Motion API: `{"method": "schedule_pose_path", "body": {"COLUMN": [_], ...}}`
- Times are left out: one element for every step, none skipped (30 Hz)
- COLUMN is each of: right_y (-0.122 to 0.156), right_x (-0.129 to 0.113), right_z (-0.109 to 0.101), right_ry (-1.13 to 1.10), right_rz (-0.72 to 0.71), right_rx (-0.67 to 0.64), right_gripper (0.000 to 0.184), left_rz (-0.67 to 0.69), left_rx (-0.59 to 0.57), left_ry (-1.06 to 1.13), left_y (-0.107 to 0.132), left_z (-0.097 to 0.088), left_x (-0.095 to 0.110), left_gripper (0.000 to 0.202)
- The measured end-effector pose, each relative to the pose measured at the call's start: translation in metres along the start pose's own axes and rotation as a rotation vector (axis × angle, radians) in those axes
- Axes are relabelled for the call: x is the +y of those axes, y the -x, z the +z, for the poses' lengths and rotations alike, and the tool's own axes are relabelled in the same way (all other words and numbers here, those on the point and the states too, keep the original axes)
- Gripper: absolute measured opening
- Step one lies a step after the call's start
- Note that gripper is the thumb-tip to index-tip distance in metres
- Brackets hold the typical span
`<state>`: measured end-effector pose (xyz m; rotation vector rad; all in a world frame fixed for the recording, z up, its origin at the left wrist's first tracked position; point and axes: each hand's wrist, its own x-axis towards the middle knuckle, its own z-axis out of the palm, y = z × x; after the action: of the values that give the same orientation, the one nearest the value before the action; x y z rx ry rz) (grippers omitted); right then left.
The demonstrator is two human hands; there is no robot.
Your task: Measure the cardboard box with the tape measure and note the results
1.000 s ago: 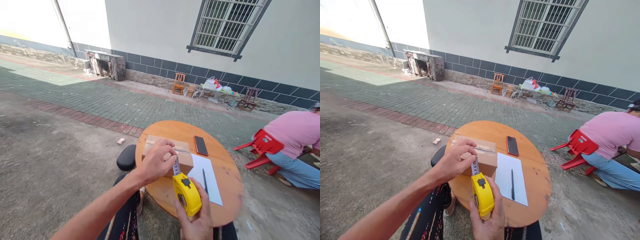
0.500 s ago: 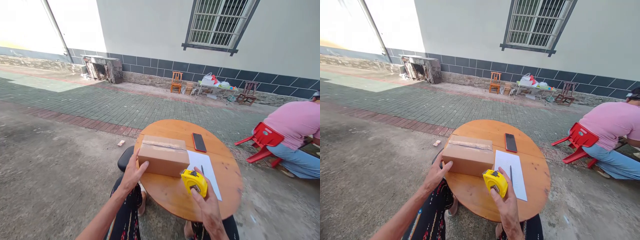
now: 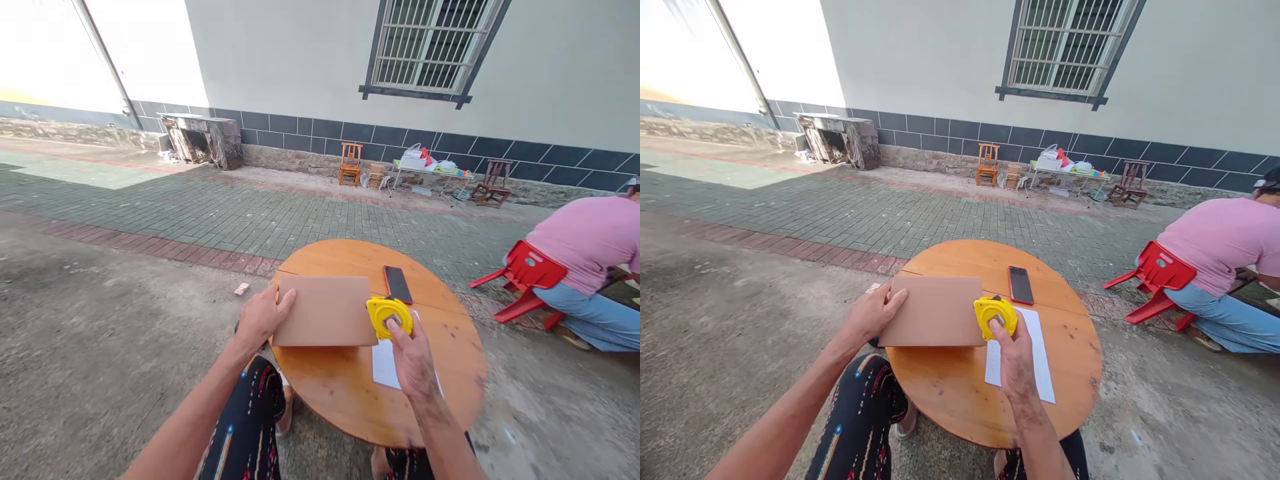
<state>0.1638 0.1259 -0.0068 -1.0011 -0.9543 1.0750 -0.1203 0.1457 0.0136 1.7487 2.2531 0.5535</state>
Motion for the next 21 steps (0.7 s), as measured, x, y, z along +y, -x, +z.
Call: {"method": "schedule_pose_path", "body": {"right_y": [-0.002, -0.003, -0.001, 0.003, 0.007, 0.013, 0.018, 0.024, 0.03, 0.035, 0.04, 0.044, 0.048, 0.052, 0.055, 0.057, 0.06, 0.062, 0.064, 0.065, 0.067], "right_x": [0.001, 0.001, 0.001, 0.001, 0.001, 0.0, -0.001, -0.001, -0.002, -0.002, -0.001, -0.001, 0.0, 0.001, 0.001, 0.002, 0.002, 0.002, 0.002, 0.002, 0.003], "right_z": [0.0, 0.0, -0.002, -0.005, -0.008, -0.011, -0.014, -0.016, -0.017, -0.018, -0.018, -0.017, -0.016, -0.015, -0.014, -0.013, -0.012, -0.011, -0.01, -0.01, -0.01], "right_ry": [0.009, 0.017, 0.022, 0.026, 0.028, 0.033, 0.042, 0.059, 0.081, 0.11, 0.145, 0.183, 0.225, 0.272, 0.327, 0.387, 0.448, 0.505, 0.552, 0.588, 0.614], "right_rz": [-0.009, -0.021, -0.036, -0.048, -0.056, -0.059, -0.059, -0.058, -0.06, -0.068, -0.08, -0.097, -0.122, -0.154, -0.198, -0.249, -0.307, -0.367, -0.423, -0.474, -0.518], "right_rx": [0.005, 0.007, 0.012, 0.014, 0.013, 0.007, -0.002, -0.014, -0.03, -0.051, -0.078, -0.111, -0.15, -0.191, -0.231, -0.274, -0.318, -0.359, -0.392, -0.414, -0.425], "right_gripper": [0.043, 0.044, 0.044, 0.045, 0.044, 0.044, 0.044, 0.044, 0.045, 0.046, 0.047, 0.048, 0.048, 0.047, 0.046, 0.044, 0.043, 0.042, 0.041, 0.042, 0.042], "left_rz": [0.001, 0.001, 0.005, 0.013, 0.027, 0.047, 0.07, 0.099, 0.141, 0.191, 0.245, 0.299, 0.308, 0.287, 0.236, 0.168, 0.102, 0.049, 0.009, -0.025, -0.055], "left_rx": [0.005, 0.011, 0.02, 0.038, 0.067, 0.104, 0.146, 0.186, 0.214, 0.21, 0.167, 0.069, -0.078, -0.23, -0.364, -0.463, -0.523, -0.564, -0.595, -0.629, -0.672], "left_ry": [0.0, 0.008, 0.015, 0.026, 0.041, 0.061, 0.085, 0.105, 0.142, 0.207, 0.296, 0.455, 0.618, 0.774, 0.901, 0.98, 1.029, 1.059, 1.083, 1.107, 1.132], "left_y": [-0.008, -0.015, -0.021, -0.024, -0.025, -0.023, -0.017, -0.007, 0.004, 0.018, 0.032, 0.046, 0.058, 0.068, 0.074, 0.078, 0.08, 0.081, 0.081, 0.081, 0.081], "left_z": [0.001, 0.003, 0.004, 0.005, 0.005, 0.004, 0.004, 0.004, 0.004, 0.004, 0.006, 0.007, 0.01, 0.012, 0.015, 0.017, 0.02, 0.022, 0.024, 0.025, 0.027], "left_x": [0.0, -0.001, -0.001, 0.0, 0.001, 0.003, 0.007, 0.011, 0.017, 0.024, 0.031, 0.037, 0.043, 0.049, 0.052, 0.054, 0.055, 0.054, 0.053, 0.051, 0.048], "left_gripper": [0.049, 0.047, 0.045, 0.042, 0.04, 0.04, 0.04, 0.04, 0.039, 0.038, 0.038, 0.036, 0.036, 0.037, 0.039, 0.041, 0.043, 0.045, 0.046, 0.046, 0.047]}}
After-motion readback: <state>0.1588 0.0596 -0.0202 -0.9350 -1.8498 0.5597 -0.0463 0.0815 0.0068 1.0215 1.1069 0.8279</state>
